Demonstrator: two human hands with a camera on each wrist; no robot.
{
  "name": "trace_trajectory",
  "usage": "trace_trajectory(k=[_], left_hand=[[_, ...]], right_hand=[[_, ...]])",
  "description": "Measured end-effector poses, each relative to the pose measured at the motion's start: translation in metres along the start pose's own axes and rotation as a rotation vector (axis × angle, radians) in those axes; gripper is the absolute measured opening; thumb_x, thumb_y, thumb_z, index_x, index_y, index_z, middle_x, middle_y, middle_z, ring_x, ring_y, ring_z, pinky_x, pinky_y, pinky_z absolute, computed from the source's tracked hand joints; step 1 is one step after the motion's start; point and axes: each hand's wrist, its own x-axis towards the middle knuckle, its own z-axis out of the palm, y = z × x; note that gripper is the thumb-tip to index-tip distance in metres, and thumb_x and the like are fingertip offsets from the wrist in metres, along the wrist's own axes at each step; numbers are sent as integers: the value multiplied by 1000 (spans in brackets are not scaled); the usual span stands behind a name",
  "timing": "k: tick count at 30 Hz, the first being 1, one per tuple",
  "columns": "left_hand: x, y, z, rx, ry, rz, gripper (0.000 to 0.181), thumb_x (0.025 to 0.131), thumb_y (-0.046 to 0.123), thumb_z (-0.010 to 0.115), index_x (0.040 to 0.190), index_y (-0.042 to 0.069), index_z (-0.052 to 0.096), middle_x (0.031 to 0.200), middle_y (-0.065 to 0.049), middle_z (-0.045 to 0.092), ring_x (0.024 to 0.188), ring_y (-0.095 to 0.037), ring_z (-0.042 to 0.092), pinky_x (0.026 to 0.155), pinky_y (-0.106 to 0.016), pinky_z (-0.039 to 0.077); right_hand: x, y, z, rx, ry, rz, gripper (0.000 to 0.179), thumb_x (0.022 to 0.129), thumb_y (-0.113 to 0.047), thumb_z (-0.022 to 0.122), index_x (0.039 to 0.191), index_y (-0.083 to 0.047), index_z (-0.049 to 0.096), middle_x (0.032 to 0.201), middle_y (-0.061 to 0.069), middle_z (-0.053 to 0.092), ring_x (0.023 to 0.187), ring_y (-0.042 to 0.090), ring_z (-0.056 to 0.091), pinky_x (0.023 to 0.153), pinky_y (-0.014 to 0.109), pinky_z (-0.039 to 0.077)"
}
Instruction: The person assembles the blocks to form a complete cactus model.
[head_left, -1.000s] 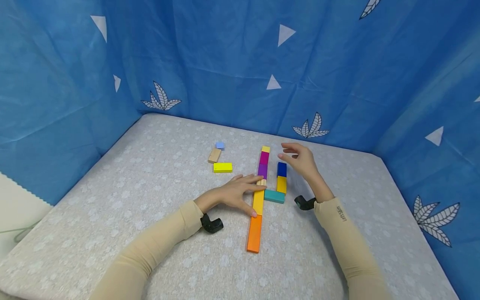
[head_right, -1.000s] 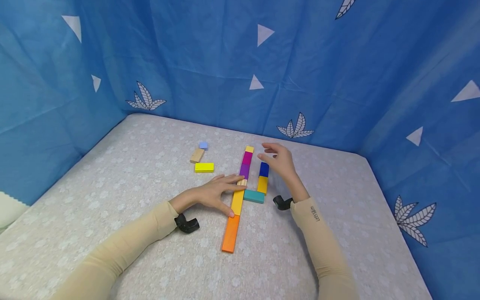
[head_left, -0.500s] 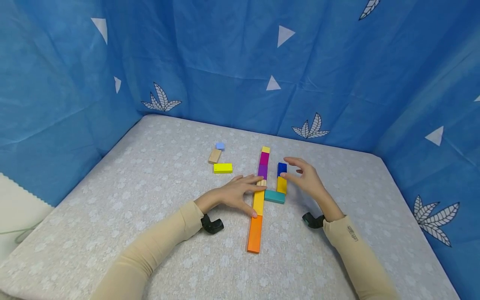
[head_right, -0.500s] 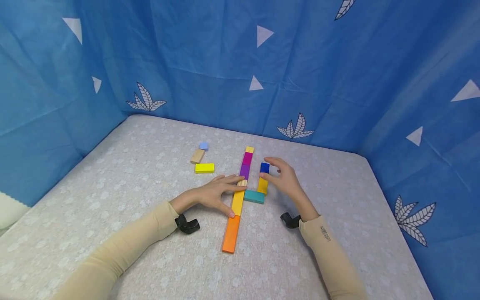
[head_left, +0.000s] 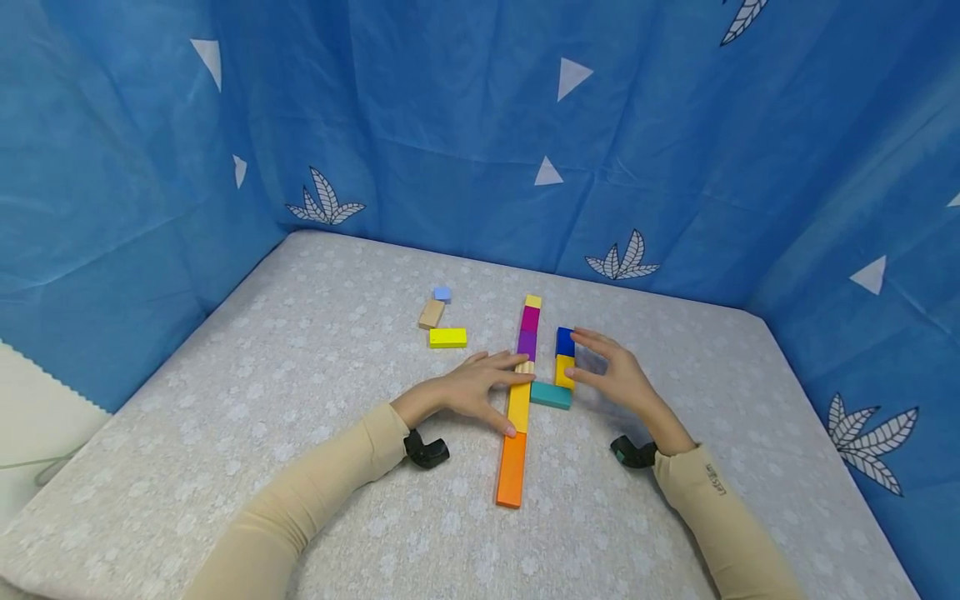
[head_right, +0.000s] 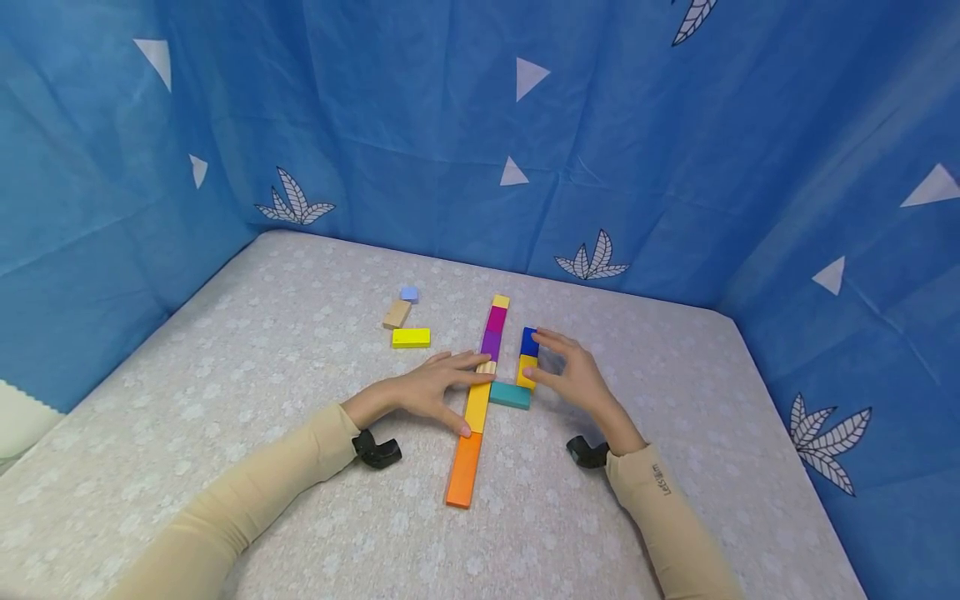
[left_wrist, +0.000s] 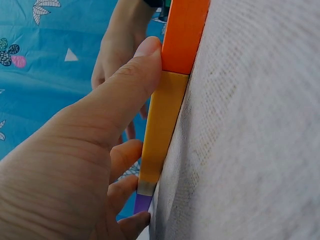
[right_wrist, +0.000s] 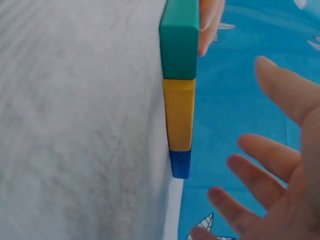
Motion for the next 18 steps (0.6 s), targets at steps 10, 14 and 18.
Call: trace_trajectory(k=[10,14,18], left_hand=[[1,0,0,0,-3,2,86,76,57,76,150,29,40,165,2,15,153,-27,8,123,-53,2],[1,1,0,-3,-5,-2,87,76,57,76,150,29,40,165,2,15,153,-26,8,123,-52,2],[0,0,0,-6,-3,-1,87,76,57,76,150,29,41,165,2,16,153,-27,9,123,-53,2]], right_hand=[[-2,7,6,-117,-98,8,78,80,-40,80,144,-8,49,155,14,39,145,43,27,110,68,26],[-3,6,7,-144,-128,31,80,79,-42,79,145,-9,48,156,12,38,146,43,26,110,68,25],[-3,6,8,-150,-145,32,79,80,-42,79,145,-8,48,156,11,38,145,42,27,111,66,26]])
